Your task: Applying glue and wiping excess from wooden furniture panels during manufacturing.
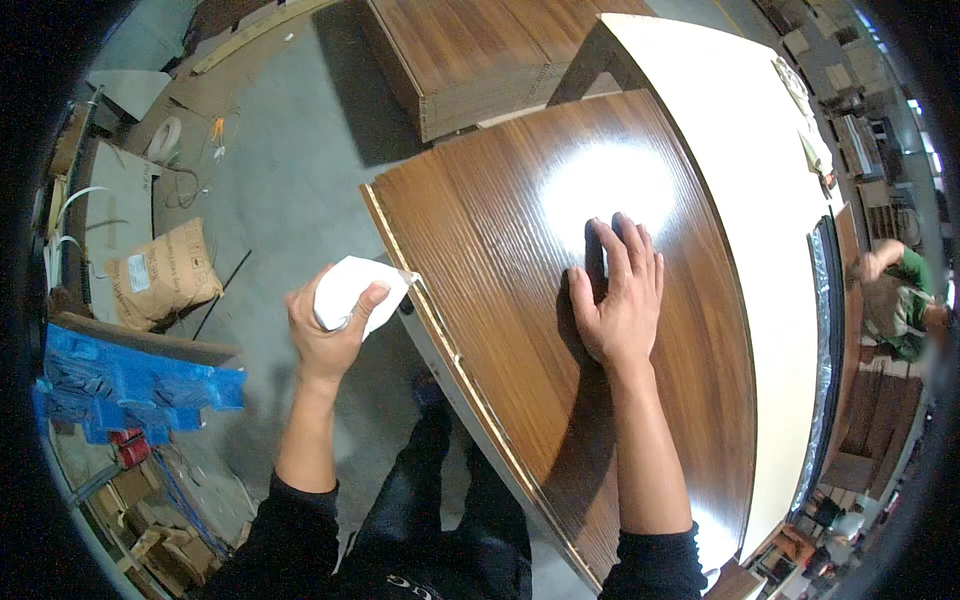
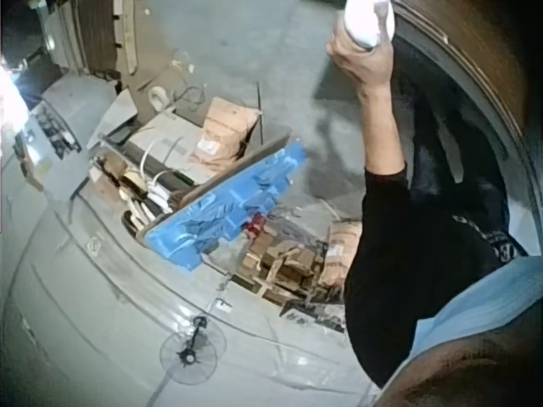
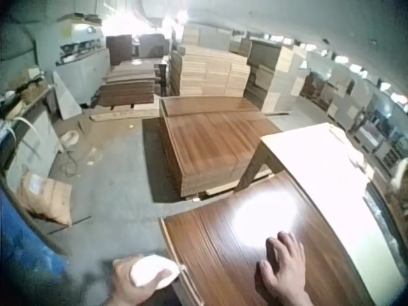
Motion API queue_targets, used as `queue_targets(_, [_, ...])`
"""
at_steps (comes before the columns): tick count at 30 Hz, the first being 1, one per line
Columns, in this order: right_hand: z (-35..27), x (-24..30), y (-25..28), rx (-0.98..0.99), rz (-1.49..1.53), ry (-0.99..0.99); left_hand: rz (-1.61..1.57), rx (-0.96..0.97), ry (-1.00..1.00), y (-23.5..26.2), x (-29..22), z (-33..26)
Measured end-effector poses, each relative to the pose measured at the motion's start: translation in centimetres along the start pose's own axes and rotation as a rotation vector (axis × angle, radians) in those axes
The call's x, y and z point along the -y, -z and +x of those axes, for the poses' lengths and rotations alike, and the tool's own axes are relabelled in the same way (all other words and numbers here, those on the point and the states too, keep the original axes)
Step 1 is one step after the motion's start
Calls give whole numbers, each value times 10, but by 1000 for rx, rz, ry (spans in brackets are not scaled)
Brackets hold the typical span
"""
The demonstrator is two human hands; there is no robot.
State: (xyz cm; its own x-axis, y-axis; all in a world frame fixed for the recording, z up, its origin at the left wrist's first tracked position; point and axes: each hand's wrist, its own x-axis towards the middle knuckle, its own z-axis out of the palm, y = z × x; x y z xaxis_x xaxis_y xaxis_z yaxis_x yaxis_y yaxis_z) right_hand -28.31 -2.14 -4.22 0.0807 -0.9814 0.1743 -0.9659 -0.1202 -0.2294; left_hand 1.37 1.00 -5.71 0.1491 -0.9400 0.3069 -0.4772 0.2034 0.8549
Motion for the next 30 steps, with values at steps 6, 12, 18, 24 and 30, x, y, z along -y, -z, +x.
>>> queue_targets(6, [0, 1, 0, 29, -19, -30, -14, -17, -11, -2, 10, 17])
queue_targets(12, [-1, 0, 2, 38, -33, -20, 4, -53, -5, -1, 19, 32])
queue_targets(18, [-2, 1, 2, 59, -13, -28, 44, -92, 5, 3, 25, 48])
queue_targets(24, [-1, 12, -1, 51, -33, -28, 71, -215, 41, 8, 38, 73])
queue_targets(30, [2, -1, 10, -65, 37, -33, -1516, -156, 531, 2, 87, 54])
